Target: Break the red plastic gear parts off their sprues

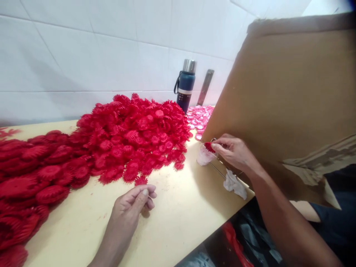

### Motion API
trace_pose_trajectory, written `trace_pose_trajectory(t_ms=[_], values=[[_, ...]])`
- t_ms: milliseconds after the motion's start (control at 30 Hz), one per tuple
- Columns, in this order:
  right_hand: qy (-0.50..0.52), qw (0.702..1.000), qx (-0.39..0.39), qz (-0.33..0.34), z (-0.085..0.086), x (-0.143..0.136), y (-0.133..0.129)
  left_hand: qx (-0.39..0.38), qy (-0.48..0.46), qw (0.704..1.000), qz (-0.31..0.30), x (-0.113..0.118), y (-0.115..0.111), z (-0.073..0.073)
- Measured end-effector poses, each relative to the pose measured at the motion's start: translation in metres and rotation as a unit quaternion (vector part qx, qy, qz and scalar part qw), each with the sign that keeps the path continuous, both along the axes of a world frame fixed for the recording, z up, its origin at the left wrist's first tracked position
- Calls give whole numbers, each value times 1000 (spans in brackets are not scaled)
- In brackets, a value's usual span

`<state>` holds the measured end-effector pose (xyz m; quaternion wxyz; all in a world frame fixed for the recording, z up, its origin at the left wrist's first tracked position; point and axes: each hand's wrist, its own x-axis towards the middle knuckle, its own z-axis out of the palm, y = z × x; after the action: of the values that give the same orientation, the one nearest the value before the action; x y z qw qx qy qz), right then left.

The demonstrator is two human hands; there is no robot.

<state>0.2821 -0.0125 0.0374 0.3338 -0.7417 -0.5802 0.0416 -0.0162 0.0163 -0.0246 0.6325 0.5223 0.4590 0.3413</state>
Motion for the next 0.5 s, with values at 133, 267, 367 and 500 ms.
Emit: trace_pose_trajectory(t_ms=[133, 267, 367, 500], values=[[-16, 1000, 13, -14, -2, 0, -1, 8, -3, 1000, 0, 1, -1, 1], [-22, 1000, 20, 1, -4, -3, -2, 11, -12, 1000, -2, 1, 1, -1], [-23, 999, 46, -16, -4, -4, -5, 20, -15, 1000, -1, 0, 2, -3], [20, 997, 69, -9, 2, -12, -7, 14, -36, 999, 22, 0, 3, 0]])
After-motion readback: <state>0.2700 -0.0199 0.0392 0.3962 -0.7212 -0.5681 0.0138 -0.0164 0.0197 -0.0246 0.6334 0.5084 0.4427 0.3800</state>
